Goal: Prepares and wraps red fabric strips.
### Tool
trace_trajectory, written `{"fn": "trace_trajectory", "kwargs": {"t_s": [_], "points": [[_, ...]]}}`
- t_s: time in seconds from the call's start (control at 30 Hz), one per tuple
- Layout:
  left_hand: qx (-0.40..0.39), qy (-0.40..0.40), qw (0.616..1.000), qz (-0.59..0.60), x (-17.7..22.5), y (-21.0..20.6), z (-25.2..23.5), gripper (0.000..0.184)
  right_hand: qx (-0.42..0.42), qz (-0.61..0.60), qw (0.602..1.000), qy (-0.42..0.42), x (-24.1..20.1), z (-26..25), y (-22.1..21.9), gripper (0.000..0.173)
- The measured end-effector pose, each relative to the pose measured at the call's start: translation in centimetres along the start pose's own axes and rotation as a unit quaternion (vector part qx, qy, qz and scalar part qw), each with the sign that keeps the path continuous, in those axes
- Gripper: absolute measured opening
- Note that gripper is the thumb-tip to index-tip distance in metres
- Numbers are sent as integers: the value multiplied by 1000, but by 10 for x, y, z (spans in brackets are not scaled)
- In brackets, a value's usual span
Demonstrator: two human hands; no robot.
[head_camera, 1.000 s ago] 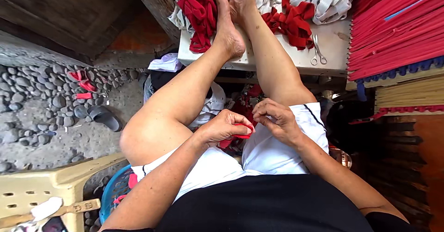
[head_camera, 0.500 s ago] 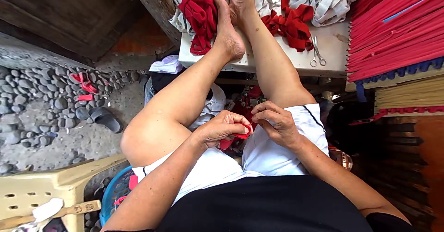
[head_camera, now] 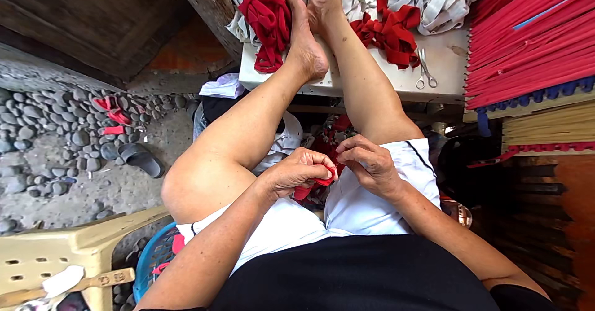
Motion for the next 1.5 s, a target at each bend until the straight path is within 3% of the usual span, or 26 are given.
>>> {"fn": "trace_trajectory", "kwargs": {"t_s": [0.77, 1.1, 1.5], "points": [[20, 17, 1000, 7, 0, -1, -2, 18, 9, -43, 999, -14, 1, -1, 3, 6], [94, 6, 993, -71, -3, -7, -4, 19, -7, -18, 1000, -9, -1, 0, -1, 6], [83, -1, 992, -99, -4, -9, -6, 10, -1, 11, 1000, -29, 1, -1, -1, 6]]}}
Point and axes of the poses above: each hand's wrist, its own z-axis away from the middle knuckle, its own y-axis out of the back of the hand, x = y × z, the point moved 1 cm from there along -z, towards the middle knuckle, and after that the axes turned 4 degrees about -z, right-handed, at the moved point
